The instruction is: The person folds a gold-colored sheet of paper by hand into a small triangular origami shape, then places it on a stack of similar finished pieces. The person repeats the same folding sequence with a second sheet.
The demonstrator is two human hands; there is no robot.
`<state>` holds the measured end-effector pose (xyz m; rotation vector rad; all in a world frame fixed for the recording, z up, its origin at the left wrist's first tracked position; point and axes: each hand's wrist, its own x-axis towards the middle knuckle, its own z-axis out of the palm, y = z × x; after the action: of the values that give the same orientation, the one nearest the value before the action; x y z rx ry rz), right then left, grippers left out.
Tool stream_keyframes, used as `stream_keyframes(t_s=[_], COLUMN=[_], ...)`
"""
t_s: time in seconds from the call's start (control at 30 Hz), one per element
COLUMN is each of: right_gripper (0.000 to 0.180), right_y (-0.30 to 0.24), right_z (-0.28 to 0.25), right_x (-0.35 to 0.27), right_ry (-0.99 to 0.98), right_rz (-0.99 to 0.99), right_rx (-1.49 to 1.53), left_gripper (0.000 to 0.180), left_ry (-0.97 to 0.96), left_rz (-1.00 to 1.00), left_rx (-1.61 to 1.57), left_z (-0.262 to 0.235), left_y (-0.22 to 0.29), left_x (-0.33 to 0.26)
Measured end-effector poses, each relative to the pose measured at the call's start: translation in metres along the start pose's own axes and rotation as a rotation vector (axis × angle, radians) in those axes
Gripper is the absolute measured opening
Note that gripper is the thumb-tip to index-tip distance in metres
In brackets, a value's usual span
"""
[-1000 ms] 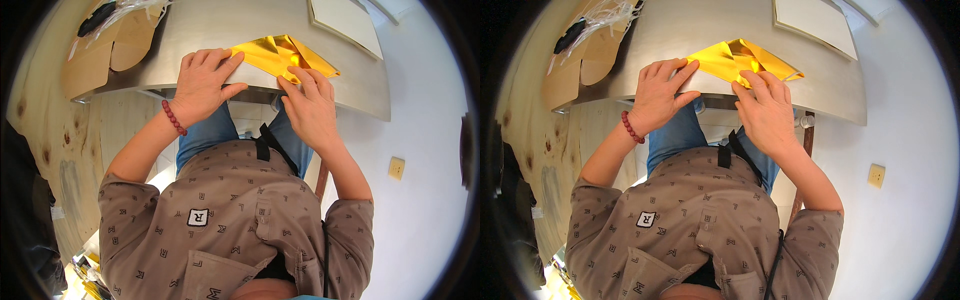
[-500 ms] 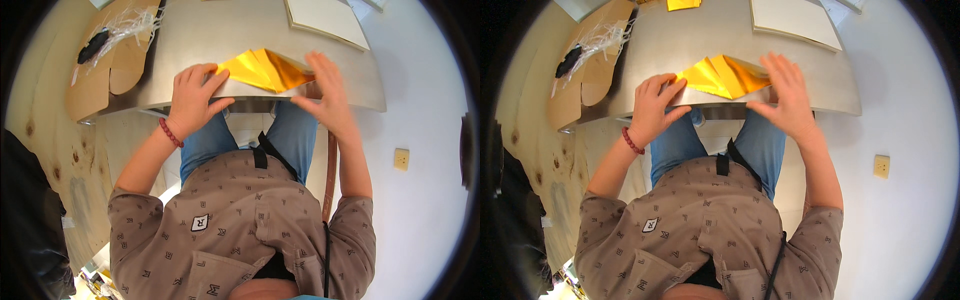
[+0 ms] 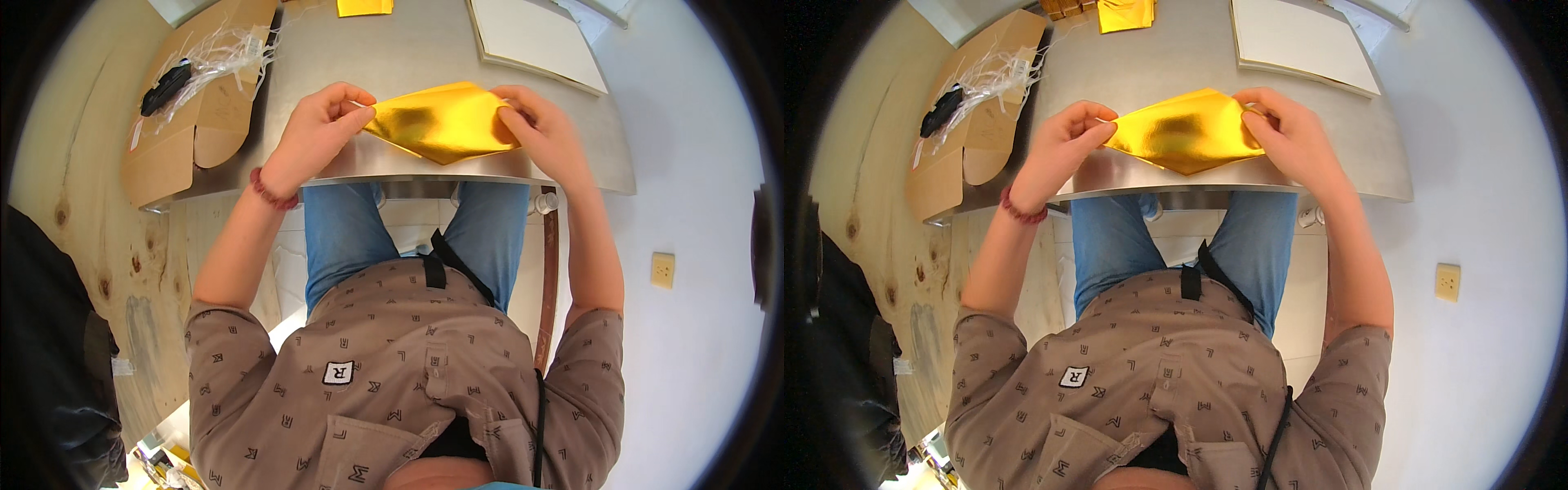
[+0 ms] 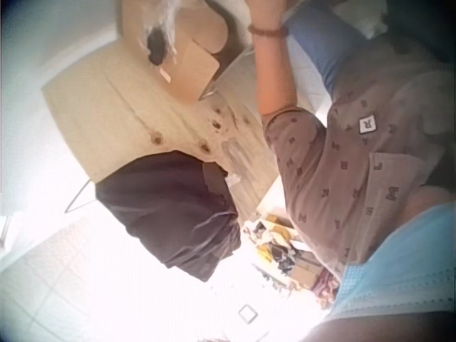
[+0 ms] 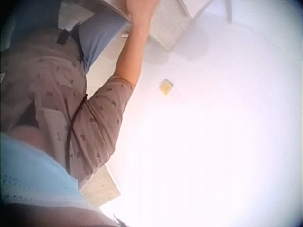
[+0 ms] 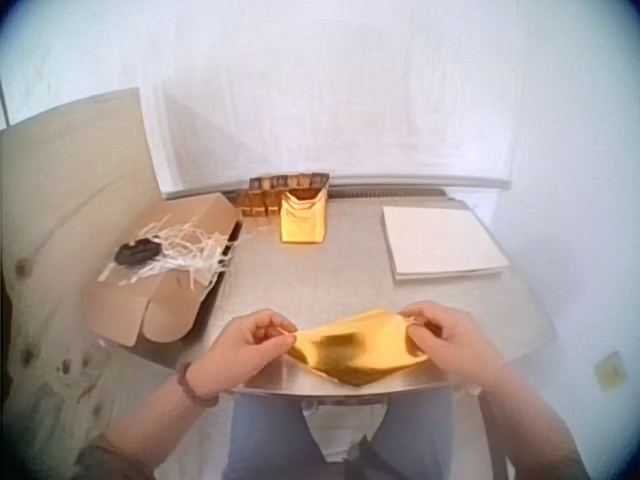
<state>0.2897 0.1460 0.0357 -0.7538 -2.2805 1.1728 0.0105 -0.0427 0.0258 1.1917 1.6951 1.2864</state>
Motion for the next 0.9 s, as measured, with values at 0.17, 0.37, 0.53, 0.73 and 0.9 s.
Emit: stream_keyframes(t_s=[0.17,0.37,0.53,0.73,0.9], right_gripper=[0.028,0.024,0.023,0.031,0.040], right_y=[0.023,0.033,0.003,-0.023,-0.024], right_z=[0.021,0.026,0.012,0.018,0.021], right_x=[0.022,0.013,0.004,0.028,0.048], right_ry=[0.031,0.160,-0.018,-0.415,-0.554], right_rz=[-0.051,-0.312,0.011,0.110,0.071], right_rx=[-0.312,-0.497,-0.332,-0.408,-0.564], left_gripper=[0.031,0.058,0.078,0.083,0.082], left_ry=[0.313,0.101,0.064,0.030,0.035], left_rz=[0.567,0.519,0.489,0.472,0.487], left_rx=[0.768,0.861,0.904,0.883,0.862], left_z=[0.037,0.085,0.085,0.082,0.081], left_y=[-0.009,-0.025,-0.029,-0.027,-0.025], left_x=[0.014,0.012,0.010,0.011,0.011])
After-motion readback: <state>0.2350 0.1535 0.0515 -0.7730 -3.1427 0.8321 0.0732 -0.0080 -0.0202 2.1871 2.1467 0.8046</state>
